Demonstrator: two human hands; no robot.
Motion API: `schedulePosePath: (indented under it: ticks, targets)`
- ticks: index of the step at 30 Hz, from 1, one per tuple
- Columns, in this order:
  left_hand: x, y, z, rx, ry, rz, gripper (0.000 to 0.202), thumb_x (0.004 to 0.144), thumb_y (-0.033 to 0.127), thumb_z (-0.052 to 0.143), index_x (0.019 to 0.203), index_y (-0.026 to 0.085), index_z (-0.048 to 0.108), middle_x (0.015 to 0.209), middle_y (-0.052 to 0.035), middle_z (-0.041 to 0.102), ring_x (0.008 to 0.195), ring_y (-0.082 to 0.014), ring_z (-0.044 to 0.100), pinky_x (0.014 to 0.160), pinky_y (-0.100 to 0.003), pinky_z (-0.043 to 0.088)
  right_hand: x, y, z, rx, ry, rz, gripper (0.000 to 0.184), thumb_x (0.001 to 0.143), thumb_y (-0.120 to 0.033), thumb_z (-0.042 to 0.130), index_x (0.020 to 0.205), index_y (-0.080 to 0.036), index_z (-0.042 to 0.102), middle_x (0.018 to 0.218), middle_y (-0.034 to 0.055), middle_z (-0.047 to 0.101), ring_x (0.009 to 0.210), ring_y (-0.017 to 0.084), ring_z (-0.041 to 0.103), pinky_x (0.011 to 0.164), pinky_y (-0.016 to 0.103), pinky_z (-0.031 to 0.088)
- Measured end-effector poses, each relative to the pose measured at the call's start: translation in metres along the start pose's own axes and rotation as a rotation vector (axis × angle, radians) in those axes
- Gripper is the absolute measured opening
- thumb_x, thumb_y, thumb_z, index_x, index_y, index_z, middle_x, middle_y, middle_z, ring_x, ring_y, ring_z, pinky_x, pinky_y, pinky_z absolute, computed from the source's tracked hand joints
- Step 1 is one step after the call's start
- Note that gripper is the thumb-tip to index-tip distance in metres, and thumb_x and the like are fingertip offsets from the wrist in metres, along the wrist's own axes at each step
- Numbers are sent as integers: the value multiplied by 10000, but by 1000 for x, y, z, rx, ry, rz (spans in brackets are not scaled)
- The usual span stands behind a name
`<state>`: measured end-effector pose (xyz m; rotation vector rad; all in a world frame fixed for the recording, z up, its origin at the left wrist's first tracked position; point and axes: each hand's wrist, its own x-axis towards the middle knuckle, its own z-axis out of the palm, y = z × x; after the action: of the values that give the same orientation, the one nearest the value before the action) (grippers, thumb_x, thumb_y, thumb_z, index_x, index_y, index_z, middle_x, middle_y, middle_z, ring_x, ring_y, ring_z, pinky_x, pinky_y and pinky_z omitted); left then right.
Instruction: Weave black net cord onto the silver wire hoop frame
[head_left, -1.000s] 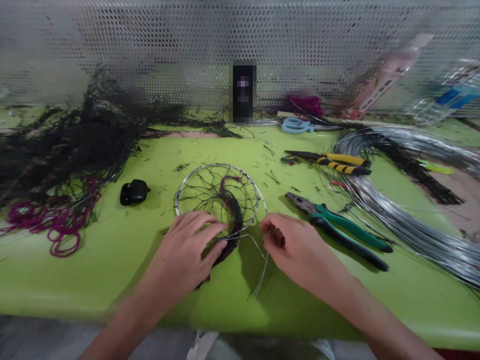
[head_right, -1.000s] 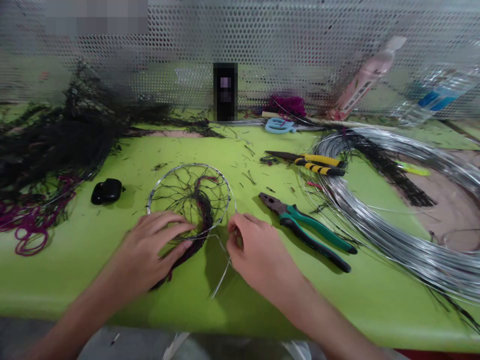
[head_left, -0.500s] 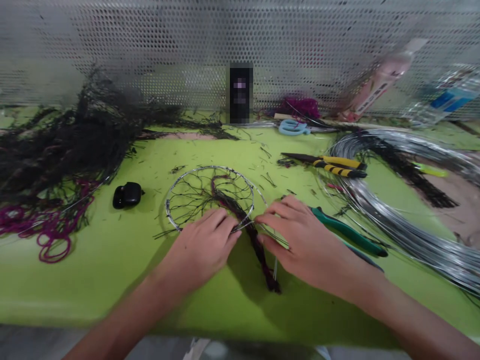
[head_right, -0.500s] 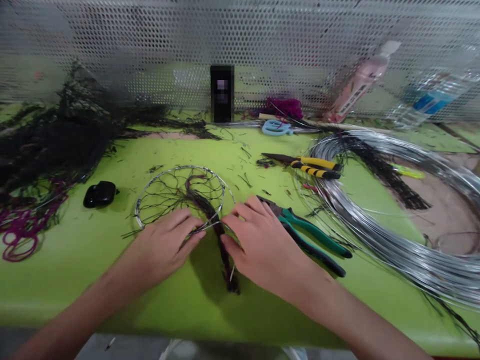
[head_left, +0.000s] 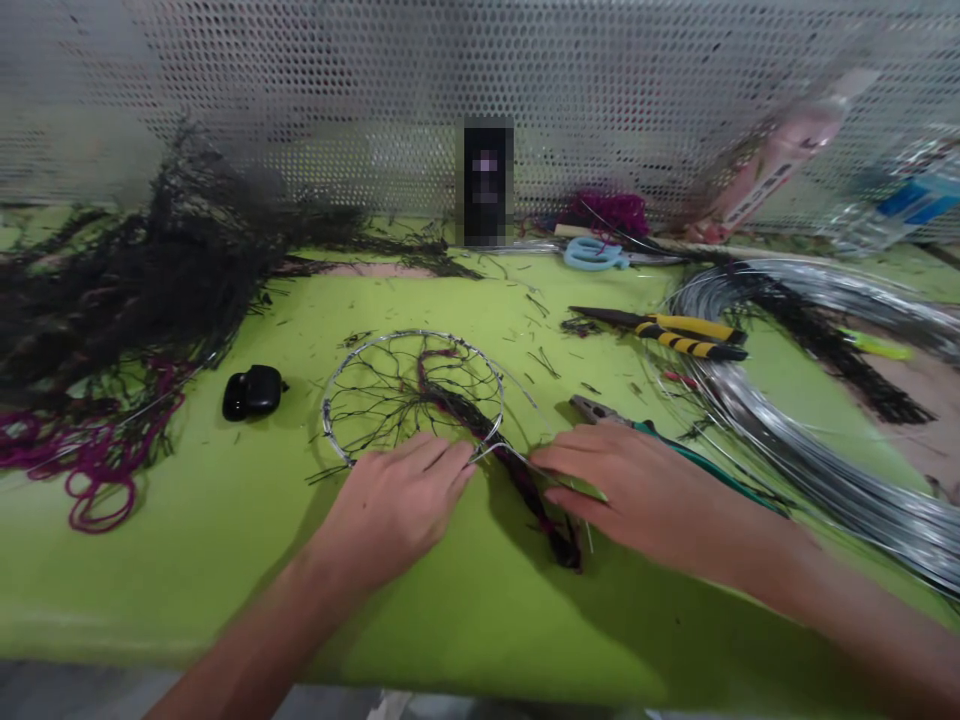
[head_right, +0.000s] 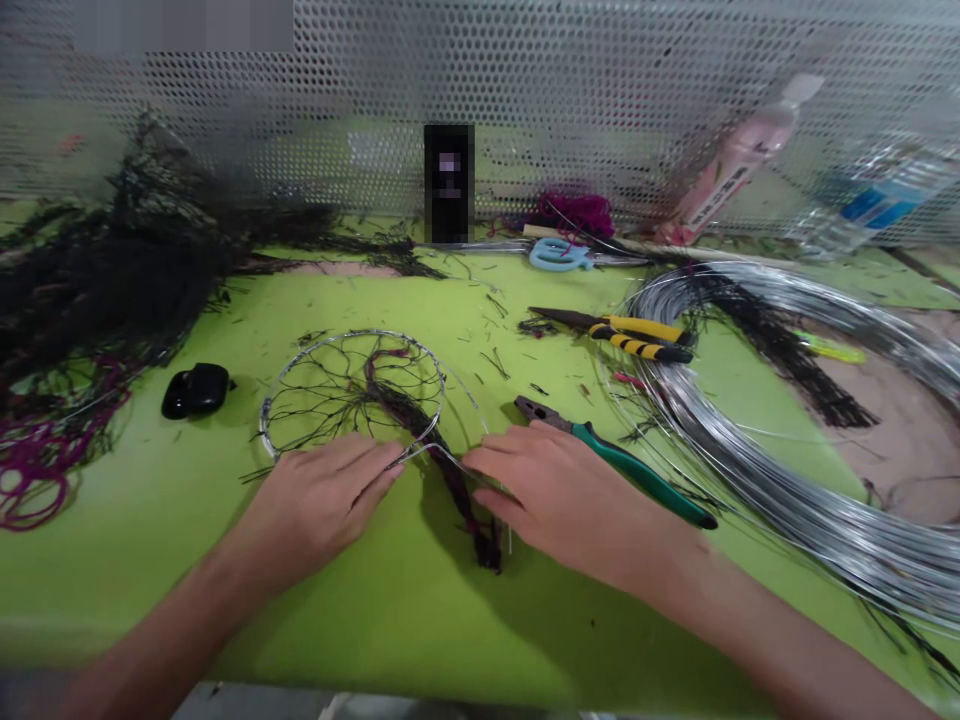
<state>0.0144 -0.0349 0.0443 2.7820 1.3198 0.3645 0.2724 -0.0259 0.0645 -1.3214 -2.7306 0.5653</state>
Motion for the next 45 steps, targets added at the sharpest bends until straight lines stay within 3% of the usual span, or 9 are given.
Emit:
schedulePosePath:
  ticks: [3,7,13,18,24,28,31,35,45]
  targets:
    - [1,3,1,-16,-12,-7,294,1081,238,394,968,167,656,770,-22,663,654,-171,609,540,-286,407,4,-11,-2,-42,25,78,116,991,-261,604,1041,-237,706,955,62,767,889,280,707,753,384,457]
    - [0,6,4,-1,-35,27,271,1069,217,412,939,170,644,769,-28,655,640,-190,605,524,-308,390,14,-25,-3,-97,10,117,134,963,-149,565,909,-217,667,701,38,707,643,248,661,576,353,308]
    - [-5,2,9,12,-64,143,247,1065,194,415,989,167,649,792,-33,681,707,-202,640,512,-310,383,16,-19,-8,-103,-59,-99,163,951,-77,538,898,-210,615,846,38,715,743,214,653,623,350,321]
    - [-6,2,7,-9,-45,148,300,1083,209,375,1001,166,660,789,-38,697,701,-187,653,532,-296,438,18,-8,-12,-79,-92,-208,343,872,43,485,1006,-207,677,933,38,732,865,212,664,749,336,397]
    - [-7,2,6,-57,-42,178,325,1093,262,377,1192,159,669,852,-47,730,738,-184,684,571,-291,509,19,8,-13,46,-134,-292,401,936,-19,486,1123,-274,731,1001,-7,763,926,187,682,819,323,444]
    - [-6,2,8,-80,-79,160,336,1090,252,391,1278,146,648,859,-54,733,757,-198,697,605,-303,531,18,7,-9,86,-115,-250,266,1000,-129,559,1127,-285,733,1026,-37,775,932,162,701,809,290,453]
    - [-5,5,7,-107,-115,113,322,1073,236,428,1288,123,640,932,-76,740,795,-215,699,635,-327,549,20,-3,-2,25,-36,-134,157,1011,-252,604,960,-233,751,912,4,775,828,199,693,706,313,416]
    - [-5,7,2,-144,-145,57,345,1074,261,417,1325,125,611,1082,-110,727,930,-242,692,761,-374,568,23,-14,5,-82,54,-52,255,993,-288,637,755,-224,701,750,-6,740,662,177,630,592,317,275]
    - [4,16,-2,-260,-215,-139,266,1038,203,431,995,179,693,907,-51,705,853,-232,682,784,-366,535,24,-20,14,-261,215,-59,324,1026,-365,574,765,-211,687,700,4,702,605,170,575,627,352,239]
